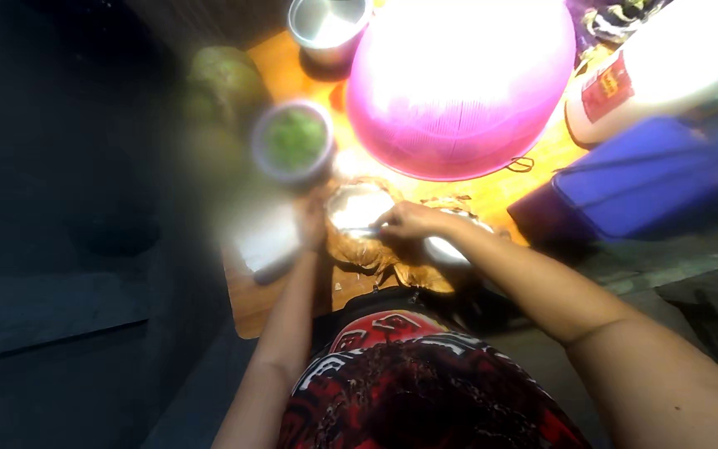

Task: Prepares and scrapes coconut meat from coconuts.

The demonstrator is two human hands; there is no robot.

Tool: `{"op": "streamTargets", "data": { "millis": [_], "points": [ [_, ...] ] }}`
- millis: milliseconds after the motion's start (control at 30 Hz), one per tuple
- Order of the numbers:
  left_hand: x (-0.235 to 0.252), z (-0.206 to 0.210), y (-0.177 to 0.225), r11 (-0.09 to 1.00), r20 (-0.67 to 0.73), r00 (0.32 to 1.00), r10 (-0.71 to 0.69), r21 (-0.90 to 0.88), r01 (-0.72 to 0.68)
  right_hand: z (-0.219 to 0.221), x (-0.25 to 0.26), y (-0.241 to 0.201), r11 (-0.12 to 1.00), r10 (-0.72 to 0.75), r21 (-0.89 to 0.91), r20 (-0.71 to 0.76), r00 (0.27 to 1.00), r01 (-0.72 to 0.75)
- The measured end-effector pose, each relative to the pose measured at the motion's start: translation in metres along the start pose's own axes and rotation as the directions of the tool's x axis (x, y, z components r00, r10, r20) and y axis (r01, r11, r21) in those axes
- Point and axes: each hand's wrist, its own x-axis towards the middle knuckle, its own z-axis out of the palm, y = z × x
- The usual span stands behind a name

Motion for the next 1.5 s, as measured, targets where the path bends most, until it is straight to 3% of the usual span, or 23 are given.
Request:
{"op": "streamTargets", "data": {
  "millis": [133, 300, 500, 667, 867, 1033, 1133, 1267, 1400, 1500],
  "points": [
    [0.000, 0.001, 0.003, 1.000, -0.006, 1.000, -0.019, -0.012, 0.019, -0.020, -0.015, -0.008, 0.992, 0.104, -0.079, 0.106, 0.989, -0.096],
    [0.000, 0.001, 0.001, 1.000, -0.004, 1.000, -0.029, -0.012, 0.029, -0.007, 0.005, -0.006, 0.999, -0.003, -0.049, -0.025, 1.000, 0.002],
    [-0.002, 0.000, 0.002, 1.000, -0.002, 1.000, 0.014, -0.017, -0.014, -0.019, -0.013, -0.011, 0.988, 0.103, -0.132, 0.134, 0.986, -0.086],
    [0.000, 0.001, 0.001, 1.000, -0.001, 1.000, -0.024, -0.012, 0.024, -0.006, 0.002, -0.004, 0.997, -0.016, -0.077, -0.027, 1.000, 0.014],
    [-0.002, -0.001, 0.000, 0.999, 0.007, 1.000, -0.028, 0.019, 0.028, -0.018, -0.015, -0.008, 0.989, 0.095, -0.128, 0.122, 0.988, -0.079],
    [0.000, 0.002, 0.001, 0.999, 0.003, 0.999, -0.042, -0.013, 0.042, -0.004, 0.006, 0.004, 0.996, -0.078, -0.059, -0.082, 0.994, 0.073],
    [-0.001, 0.000, 0.000, 1.000, -0.006, 1.000, -0.017, -0.013, 0.017, 0.003, 0.003, 0.003, 0.997, -0.055, -0.057, -0.011, 0.998, 0.054],
    [-0.002, 0.000, 0.004, 0.999, -0.009, 1.000, -0.025, 0.019, 0.025, -0.022, -0.016, -0.010, 0.986, 0.120, -0.127, 0.124, 0.985, -0.104],
    [0.001, 0.003, 0.001, 0.999, -0.009, 0.999, -0.050, -0.001, 0.050, -0.009, 0.005, 0.001, 0.999, -0.023, -0.040, -0.051, 0.998, 0.021],
    [-0.001, 0.000, 0.001, 0.999, -0.007, 0.999, -0.037, -0.007, 0.037, -0.003, 0.005, -0.005, 0.999, -0.003, -0.045, 0.025, 1.000, 0.004]
  ]
}}
